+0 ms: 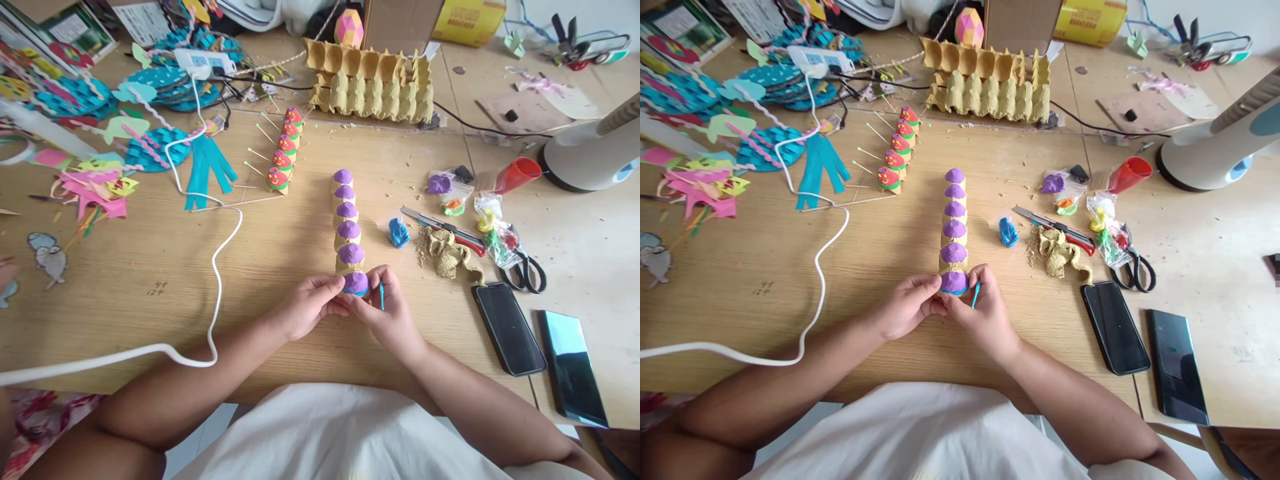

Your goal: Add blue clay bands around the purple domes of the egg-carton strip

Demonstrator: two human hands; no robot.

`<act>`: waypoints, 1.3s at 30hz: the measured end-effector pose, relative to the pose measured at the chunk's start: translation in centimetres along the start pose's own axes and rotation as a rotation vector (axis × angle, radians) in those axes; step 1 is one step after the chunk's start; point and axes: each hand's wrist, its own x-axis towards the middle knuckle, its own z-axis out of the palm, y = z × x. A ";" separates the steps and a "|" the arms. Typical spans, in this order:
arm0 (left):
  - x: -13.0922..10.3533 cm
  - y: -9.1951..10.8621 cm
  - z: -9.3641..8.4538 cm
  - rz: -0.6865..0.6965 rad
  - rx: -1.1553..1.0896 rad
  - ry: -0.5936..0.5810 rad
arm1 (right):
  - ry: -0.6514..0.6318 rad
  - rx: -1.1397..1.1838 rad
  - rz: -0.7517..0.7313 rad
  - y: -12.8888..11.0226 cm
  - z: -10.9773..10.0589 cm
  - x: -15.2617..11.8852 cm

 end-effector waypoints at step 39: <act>-0.3 0.2 -0.7 0.063 0.130 -0.009 | -0.016 0.161 0.023 -0.1 -1.1 0.4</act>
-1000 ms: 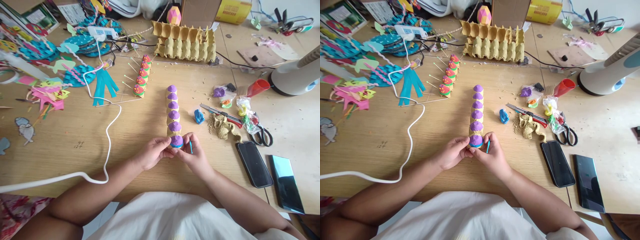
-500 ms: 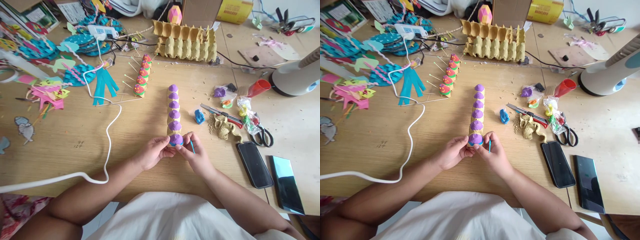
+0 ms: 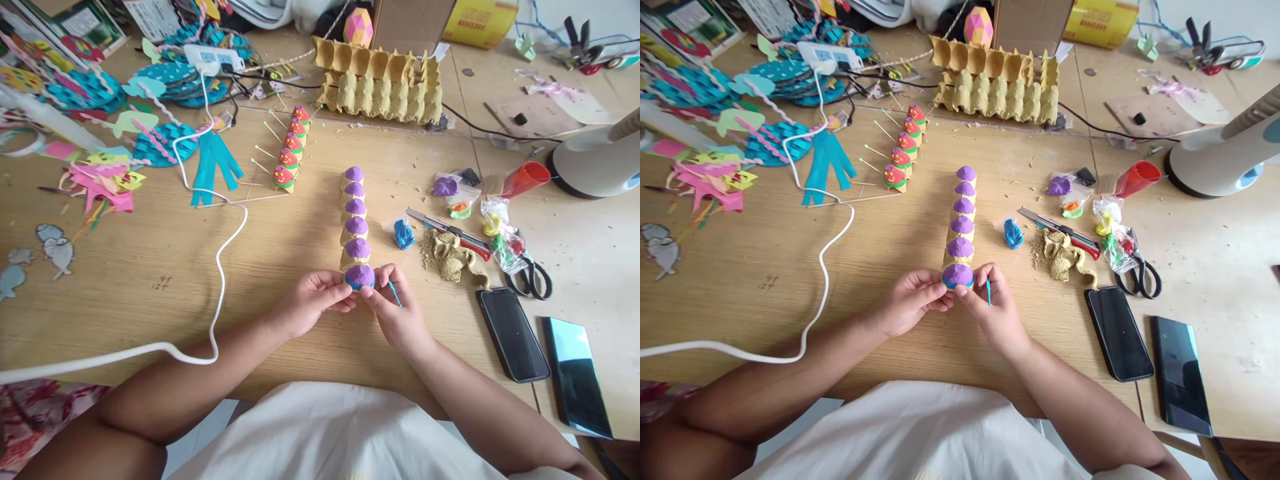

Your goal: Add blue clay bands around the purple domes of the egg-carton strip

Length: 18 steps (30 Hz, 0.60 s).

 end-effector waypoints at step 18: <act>0.0 0.0 -0.2 0.031 0.050 0.010 | -0.015 -0.005 -0.002 -0.2 0.2 -0.1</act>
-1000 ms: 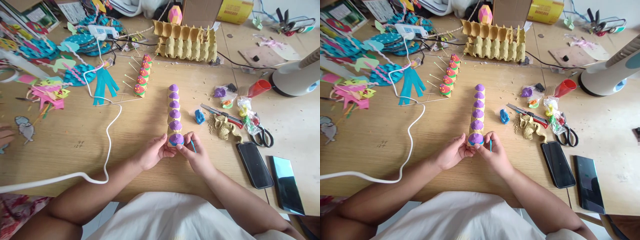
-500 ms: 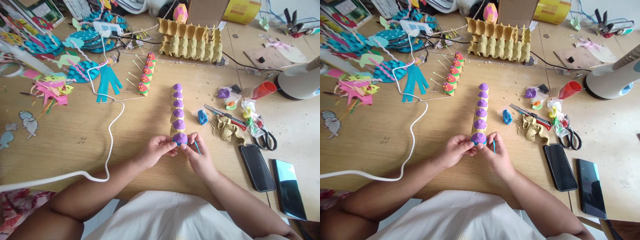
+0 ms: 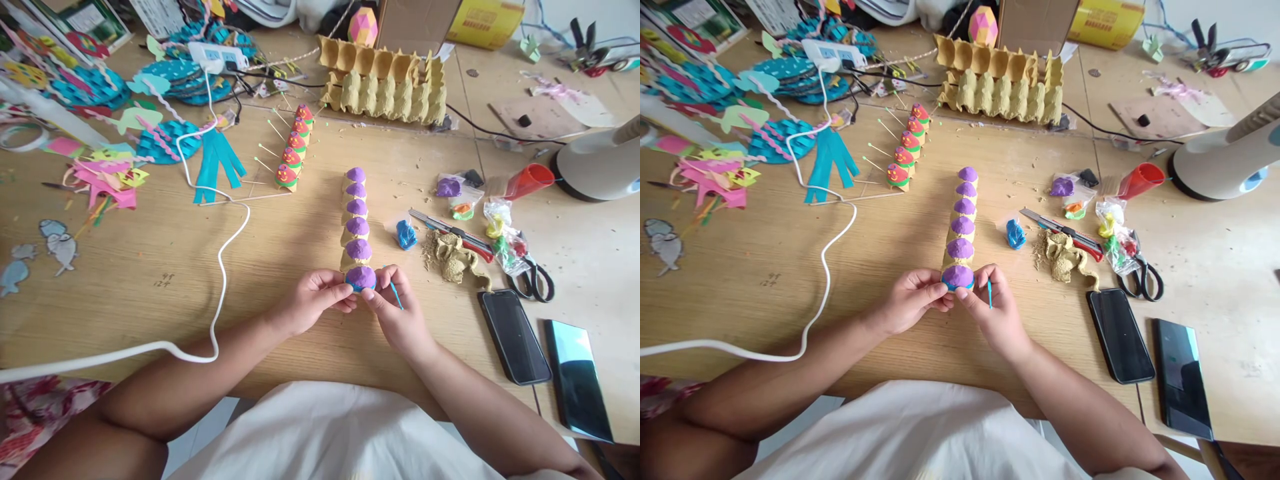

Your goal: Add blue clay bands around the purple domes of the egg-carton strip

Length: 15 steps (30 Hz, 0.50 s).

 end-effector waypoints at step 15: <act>0.0 0.0 -0.2 -0.035 -0.087 -0.004 | -0.024 -0.012 0.001 0.1 -0.3 0.1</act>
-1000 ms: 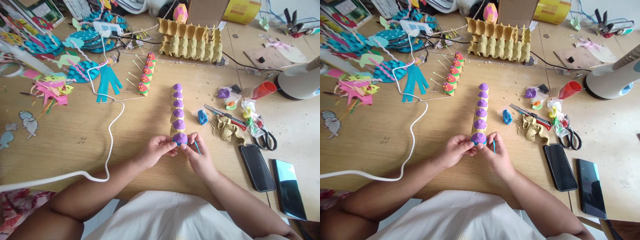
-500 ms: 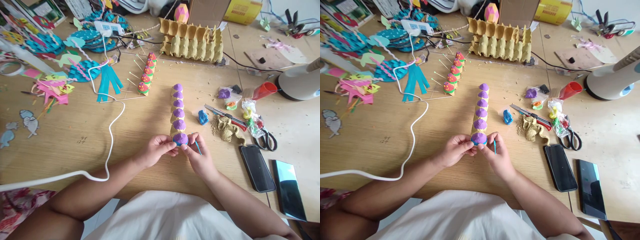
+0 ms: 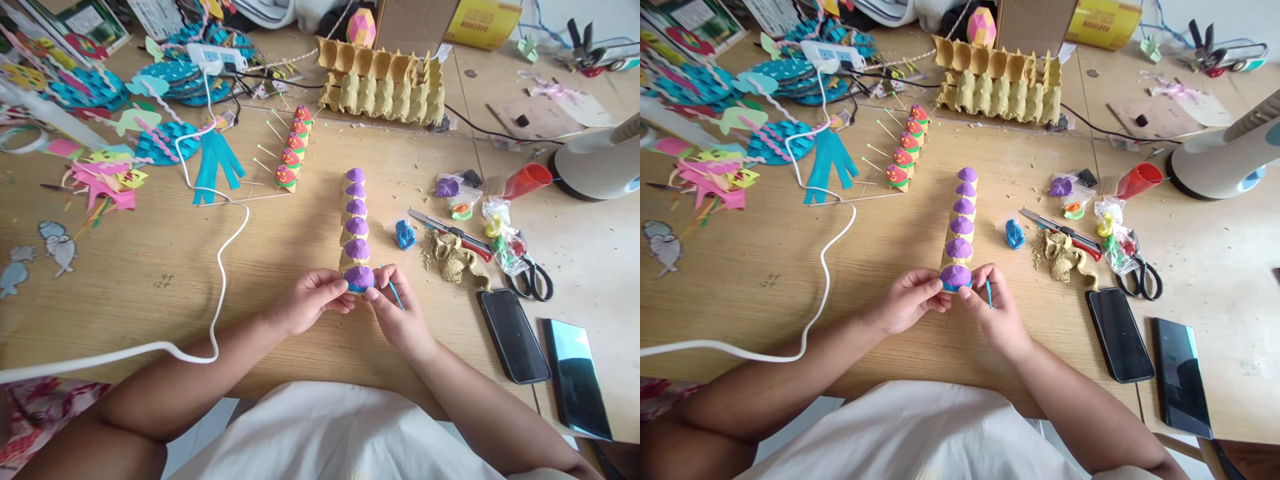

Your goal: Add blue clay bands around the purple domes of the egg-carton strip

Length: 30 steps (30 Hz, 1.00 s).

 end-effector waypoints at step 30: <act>-0.2 0.4 0.2 0.078 0.068 0.025 | -0.024 0.142 0.006 -0.3 0.2 0.2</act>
